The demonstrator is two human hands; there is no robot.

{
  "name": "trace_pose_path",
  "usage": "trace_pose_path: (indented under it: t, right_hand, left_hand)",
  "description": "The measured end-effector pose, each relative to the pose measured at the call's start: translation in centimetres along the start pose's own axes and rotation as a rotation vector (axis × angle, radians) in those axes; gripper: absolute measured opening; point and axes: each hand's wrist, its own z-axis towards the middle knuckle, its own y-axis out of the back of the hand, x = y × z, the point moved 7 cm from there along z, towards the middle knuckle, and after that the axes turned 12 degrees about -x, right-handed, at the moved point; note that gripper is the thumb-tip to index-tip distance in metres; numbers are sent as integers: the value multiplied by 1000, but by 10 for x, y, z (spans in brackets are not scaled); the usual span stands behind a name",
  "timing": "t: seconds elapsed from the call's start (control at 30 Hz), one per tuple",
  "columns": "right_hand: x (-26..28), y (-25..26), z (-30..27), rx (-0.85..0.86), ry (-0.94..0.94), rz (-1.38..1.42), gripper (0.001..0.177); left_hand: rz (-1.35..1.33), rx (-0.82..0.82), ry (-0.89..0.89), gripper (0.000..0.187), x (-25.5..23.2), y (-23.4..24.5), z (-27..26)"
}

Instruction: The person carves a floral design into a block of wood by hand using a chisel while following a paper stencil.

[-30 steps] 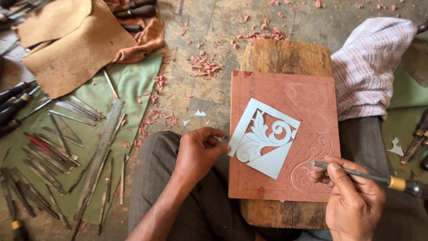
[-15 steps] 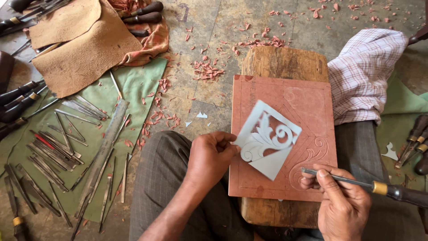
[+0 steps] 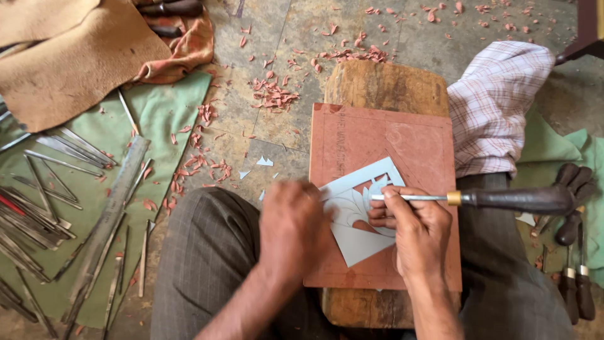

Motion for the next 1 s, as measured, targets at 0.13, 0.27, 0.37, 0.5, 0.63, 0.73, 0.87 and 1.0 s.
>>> trace_pose_path:
  t: [0.13,0.27,0.37,0.5,0.63,0.73,0.87,1.0]
  right_hand:
    - [-11,-23,8,28,-46,-2,14]
    - [-18,-28,12,8,-47,-78,14]
    - [-20,-29,14,13,-51,-136,15]
    - [-21,-30,16,10,-76,-158,16]
    - [-22,-31,16,0,-88,-148,16]
    - [-20,-32,16,3,-68,-171,16]
    - [-19,-32,17,0,-63,-214,16]
    - [-18,-32,16,0,-46,-210,17]
  left_hand:
    - [-98,131,-148,42,-22,-6,-33]
    - [-44,203,-130,53,-17,-16,-39]
    - [-19,230,-113,58,-15,-24,-41]
    - [-14,250,-100,58,-14,-26,-43]
    - [4,253,-86,63,-13,-27,-44]
    - [16,265,-74,66,-11,-30,-44]
    - [28,268,-81,65,-10,-30,-45]
    - [20,274,-72,64,-10,-30,-43]
